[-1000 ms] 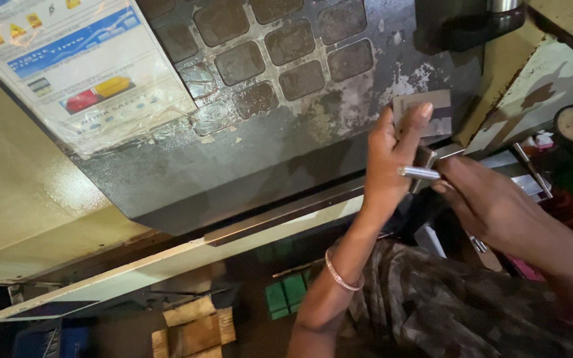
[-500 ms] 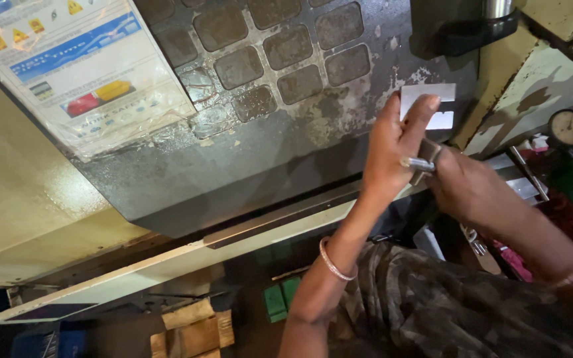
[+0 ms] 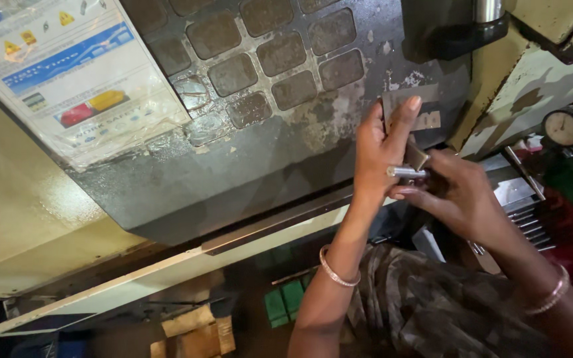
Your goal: The person repeatedly inserts a metal rod into a machine, removes it, and rubs its surface with a small block. The person then places the rod into a green tray and repeats the process with another rod.
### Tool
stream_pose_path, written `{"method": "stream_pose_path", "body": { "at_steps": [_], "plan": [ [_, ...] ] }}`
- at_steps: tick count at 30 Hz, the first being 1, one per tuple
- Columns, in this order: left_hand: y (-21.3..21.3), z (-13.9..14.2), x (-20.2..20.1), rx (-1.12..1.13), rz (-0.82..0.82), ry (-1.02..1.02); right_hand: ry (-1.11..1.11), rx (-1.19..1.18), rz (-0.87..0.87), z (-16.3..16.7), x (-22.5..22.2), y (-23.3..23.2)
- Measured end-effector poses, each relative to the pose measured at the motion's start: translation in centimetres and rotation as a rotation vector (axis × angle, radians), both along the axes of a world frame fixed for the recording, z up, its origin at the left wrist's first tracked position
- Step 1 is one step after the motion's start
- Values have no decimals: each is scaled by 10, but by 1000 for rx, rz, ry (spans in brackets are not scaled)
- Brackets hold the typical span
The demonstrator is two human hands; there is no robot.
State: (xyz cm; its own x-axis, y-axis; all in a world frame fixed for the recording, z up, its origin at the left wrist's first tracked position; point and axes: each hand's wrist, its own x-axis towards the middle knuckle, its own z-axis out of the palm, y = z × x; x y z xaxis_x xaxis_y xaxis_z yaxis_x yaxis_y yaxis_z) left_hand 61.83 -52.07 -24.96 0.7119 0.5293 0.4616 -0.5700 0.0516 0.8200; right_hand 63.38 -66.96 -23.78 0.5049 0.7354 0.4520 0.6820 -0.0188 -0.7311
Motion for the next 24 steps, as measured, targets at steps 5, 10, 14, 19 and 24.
{"method": "stream_pose_path", "body": {
  "at_steps": [5,10,14,19,24],
  "plan": [
    [37,-21,15,-7,79,406,90,152,-95,-8,-1,-13],
    [45,-43,13,-339,39,123,357,120,-300,-1,19,-17],
    [17,-54,16,-161,175,242,297,20,-211,-16,15,4],
    [0,-69,12,-88,144,94,324,-24,-253,-30,6,3],
    [-4,-75,-5,-250,-6,121,429,26,-299,-16,27,-2]
  ]
}}
